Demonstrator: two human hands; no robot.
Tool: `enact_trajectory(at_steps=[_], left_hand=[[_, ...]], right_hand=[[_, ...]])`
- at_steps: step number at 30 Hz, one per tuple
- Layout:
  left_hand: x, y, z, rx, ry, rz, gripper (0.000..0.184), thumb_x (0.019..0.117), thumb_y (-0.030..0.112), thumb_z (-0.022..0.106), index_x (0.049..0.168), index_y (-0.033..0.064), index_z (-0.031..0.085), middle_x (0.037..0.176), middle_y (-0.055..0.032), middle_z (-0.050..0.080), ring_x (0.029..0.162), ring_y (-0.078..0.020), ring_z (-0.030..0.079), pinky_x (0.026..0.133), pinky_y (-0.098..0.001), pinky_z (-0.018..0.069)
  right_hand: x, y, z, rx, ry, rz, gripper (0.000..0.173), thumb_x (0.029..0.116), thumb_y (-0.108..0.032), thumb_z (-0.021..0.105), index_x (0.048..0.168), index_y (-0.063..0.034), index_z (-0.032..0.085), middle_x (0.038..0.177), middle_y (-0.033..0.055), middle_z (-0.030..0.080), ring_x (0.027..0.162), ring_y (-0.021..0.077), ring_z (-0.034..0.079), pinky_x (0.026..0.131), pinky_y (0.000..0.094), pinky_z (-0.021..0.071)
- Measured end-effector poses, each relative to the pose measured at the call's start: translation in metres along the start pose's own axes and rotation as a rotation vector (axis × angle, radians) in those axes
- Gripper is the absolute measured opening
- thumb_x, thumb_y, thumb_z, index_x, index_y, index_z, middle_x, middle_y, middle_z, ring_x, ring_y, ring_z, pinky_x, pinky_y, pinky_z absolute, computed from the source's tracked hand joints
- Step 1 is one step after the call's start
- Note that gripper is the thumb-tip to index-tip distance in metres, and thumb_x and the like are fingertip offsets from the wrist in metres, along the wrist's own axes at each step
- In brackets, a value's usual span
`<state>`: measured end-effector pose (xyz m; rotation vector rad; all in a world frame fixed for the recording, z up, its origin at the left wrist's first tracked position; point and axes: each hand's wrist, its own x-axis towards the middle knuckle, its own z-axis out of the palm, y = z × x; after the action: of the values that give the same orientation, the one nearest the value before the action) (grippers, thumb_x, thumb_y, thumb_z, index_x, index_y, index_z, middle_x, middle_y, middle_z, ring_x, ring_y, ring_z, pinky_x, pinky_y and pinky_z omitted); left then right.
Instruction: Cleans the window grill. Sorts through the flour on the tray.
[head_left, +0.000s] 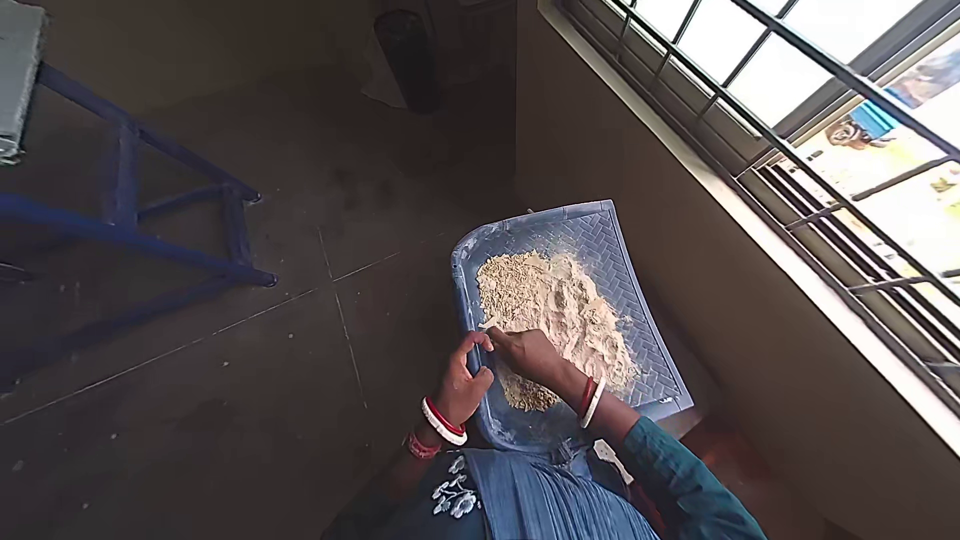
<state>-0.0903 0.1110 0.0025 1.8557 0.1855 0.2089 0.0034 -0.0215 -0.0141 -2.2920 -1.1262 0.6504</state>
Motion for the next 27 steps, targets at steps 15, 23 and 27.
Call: enact_trajectory(at_steps=[15, 23, 27], left_hand=[[-0.005, 0.01, 0.004, 0.027, -0.038, -0.035, 0.035, 0.0673, -0.006, 0.053, 0.101, -0.0121, 0.058, 0.104, -0.0124, 0.063, 0.097, -0.0019, 0.059, 0.084, -0.0172, 0.0473], [-0.008, 0.011, 0.004, 0.024, -0.049, -0.022, 0.036, 0.0675, -0.006, 0.054, 0.102, -0.0134, 0.057, 0.104, -0.013, 0.062, 0.098, -0.0024, 0.059, 0.085, -0.0172, 0.047], [-0.011, 0.011, 0.004, 0.041, -0.047, -0.015, 0.036, 0.0669, -0.007, 0.053, 0.102, -0.0141, 0.057, 0.105, -0.0151, 0.063, 0.1, -0.0057, 0.059, 0.086, -0.0195, 0.0474]], right_hand=[[-0.039, 0.067, -0.018, 0.636, 0.531, 0.29, 0.037, 0.1076, -0.018, 0.037, 0.079, -0.0049, 0.057, 0.064, -0.0087, 0.04, 0.056, -0.0003, 0.041, 0.058, 0.0212, 0.0375], [-0.029, 0.046, -0.027, 0.43, 0.306, 0.201, 0.037, 0.1045, -0.009, 0.042, 0.135, 0.0031, 0.06, 0.076, 0.0122, 0.062, 0.06, 0.0198, 0.052, 0.063, 0.0392, 0.0466], [-0.017, 0.004, -0.021, 0.089, 0.001, 0.2, 0.036, 0.1087, -0.016, 0.041, 0.138, 0.0005, 0.054, 0.089, 0.0256, 0.07, 0.087, 0.047, 0.071, 0.078, 0.0609, 0.0517]])
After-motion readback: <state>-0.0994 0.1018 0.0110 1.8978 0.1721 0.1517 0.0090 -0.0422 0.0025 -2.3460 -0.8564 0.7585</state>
